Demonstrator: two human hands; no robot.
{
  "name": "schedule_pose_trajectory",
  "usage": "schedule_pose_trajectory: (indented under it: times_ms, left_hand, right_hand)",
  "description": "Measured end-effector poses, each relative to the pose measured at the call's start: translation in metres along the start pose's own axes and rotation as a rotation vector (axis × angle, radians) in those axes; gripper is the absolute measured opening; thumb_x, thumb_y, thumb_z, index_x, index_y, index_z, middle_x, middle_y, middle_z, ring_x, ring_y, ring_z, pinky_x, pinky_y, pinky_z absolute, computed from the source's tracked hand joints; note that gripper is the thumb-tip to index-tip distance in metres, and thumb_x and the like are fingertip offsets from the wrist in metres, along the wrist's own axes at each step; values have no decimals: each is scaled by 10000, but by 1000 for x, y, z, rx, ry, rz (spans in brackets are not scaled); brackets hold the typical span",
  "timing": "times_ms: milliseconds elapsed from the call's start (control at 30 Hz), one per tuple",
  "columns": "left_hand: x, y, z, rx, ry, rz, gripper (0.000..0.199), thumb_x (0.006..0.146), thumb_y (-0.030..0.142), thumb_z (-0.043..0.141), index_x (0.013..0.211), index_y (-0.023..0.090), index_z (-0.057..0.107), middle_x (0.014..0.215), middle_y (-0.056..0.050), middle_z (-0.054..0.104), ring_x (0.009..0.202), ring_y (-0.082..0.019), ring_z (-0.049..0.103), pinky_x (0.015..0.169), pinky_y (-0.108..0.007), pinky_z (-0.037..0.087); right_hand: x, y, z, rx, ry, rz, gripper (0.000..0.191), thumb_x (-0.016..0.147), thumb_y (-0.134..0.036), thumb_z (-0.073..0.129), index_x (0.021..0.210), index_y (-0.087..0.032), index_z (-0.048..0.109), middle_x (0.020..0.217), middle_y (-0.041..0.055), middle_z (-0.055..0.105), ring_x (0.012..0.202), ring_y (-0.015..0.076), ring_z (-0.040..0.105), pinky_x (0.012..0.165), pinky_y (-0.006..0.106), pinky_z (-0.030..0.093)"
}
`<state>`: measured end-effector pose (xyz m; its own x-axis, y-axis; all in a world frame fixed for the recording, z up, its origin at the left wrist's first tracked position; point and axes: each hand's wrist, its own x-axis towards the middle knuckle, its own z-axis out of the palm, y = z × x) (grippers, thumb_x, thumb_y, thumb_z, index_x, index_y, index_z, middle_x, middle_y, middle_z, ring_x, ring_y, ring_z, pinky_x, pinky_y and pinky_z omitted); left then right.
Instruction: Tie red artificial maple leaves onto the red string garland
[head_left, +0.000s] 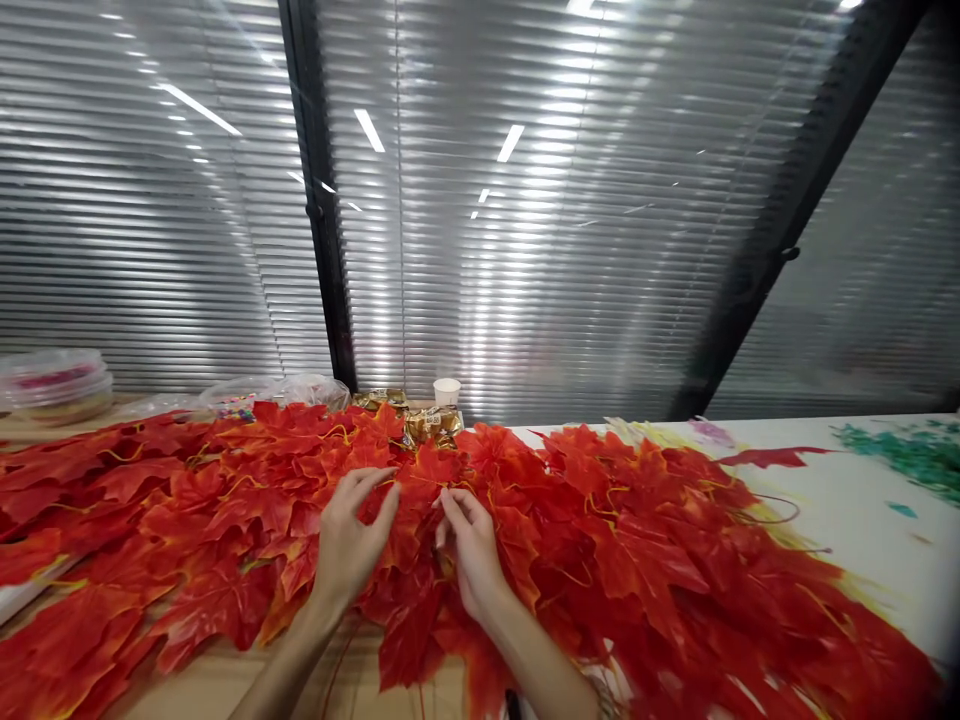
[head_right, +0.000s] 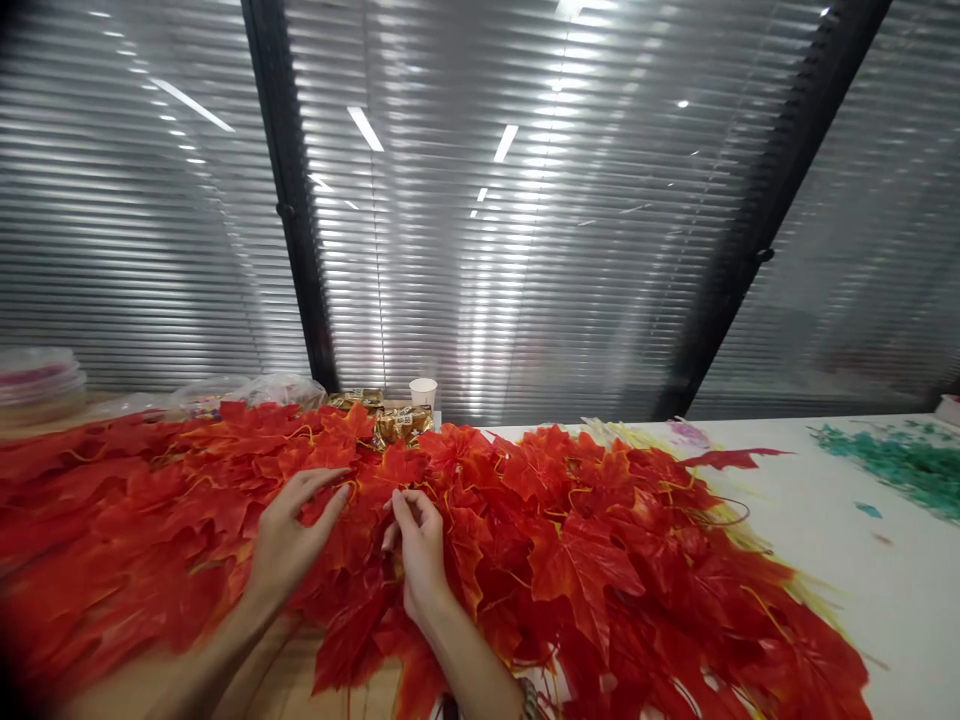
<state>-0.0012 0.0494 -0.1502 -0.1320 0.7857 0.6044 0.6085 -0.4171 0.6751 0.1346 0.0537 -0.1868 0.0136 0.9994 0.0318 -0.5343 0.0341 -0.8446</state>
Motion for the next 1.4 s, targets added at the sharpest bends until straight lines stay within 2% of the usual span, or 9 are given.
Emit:
schedule_pose_trajectory:
  times_ms: [100,167,400,600,800,900,1067,1167,1400]
  left_hand:
    - [7,-17,-9,397,231,52,261,777,261,488,983,170,621,981,-108,587,961,-263,496,865,-435,385]
    - [10,-28,-13,558,240,54,322,744,224,503,1053,181,584,1051,-116,565,1020,-289,460,866,-452,378]
    - [9,-47,-6,783,-81,300,300,771,225,476,1035,182,612,1201,-116,514,1183,-294,361,981,-452,279]
    - [5,-52,-4,842,-208,213,300,835,291,417,1033,199,623,899,-91,581,859,-238,516,764,-365,390]
    - [6,-51,-3,723,-313,146,289,850,284,389,929,180,647,814,-75,566,781,-210,530,675,-322,378]
    - [8,-46,-4,615,-180,177,260,846,289,413,816,177,646,795,-59,562,760,-196,519,677,-312,379]
    - [13,-33,-12,566,250,218,256,806,379,499,727,174,631,838,-74,569,807,-223,497,735,-351,387]
    - [16,-32,-17,513,415,179,273,797,399,510,700,163,608,868,-92,593,872,-241,512,795,-377,387]
    - [18,-42,-22,393,350,125,228,799,385,511,779,179,608,761,-52,657,757,-211,588,751,-329,409]
  right_hand:
    - [2,0,-1,-27,-21,-37,314,715,-442,621,747,-152,503,621,-30,542,391,35,375,420,182,280]
    - [2,0,-1,-38,-29,-45,316,721,-445,611,748,-149,503,630,-26,541,386,30,347,403,178,250]
    - [1,5,0,-241,-9,-159,262,786,-416,541,793,-154,528,577,-52,445,457,56,357,444,179,289]
    - [2,10,-1,-343,-90,-270,249,827,-384,487,789,-145,544,603,-22,519,422,61,386,425,190,316]
    - [1,9,0,-292,-55,-272,283,840,-403,459,803,-137,547,591,-20,525,396,53,383,403,184,302]
    - [1,6,1,-206,-28,-231,303,829,-432,464,827,-137,535,592,-19,539,375,49,396,389,179,303]
    - [4,1,-1,-75,93,-227,303,796,-446,507,816,-143,520,603,-13,568,377,52,418,401,186,332]
    - [8,1,-5,23,212,-253,282,779,-429,535,791,-149,506,608,-19,564,427,60,450,447,192,366]
    - [15,-5,-13,206,291,-268,289,746,-429,571,774,-163,464,623,-29,545,488,70,492,540,220,422]
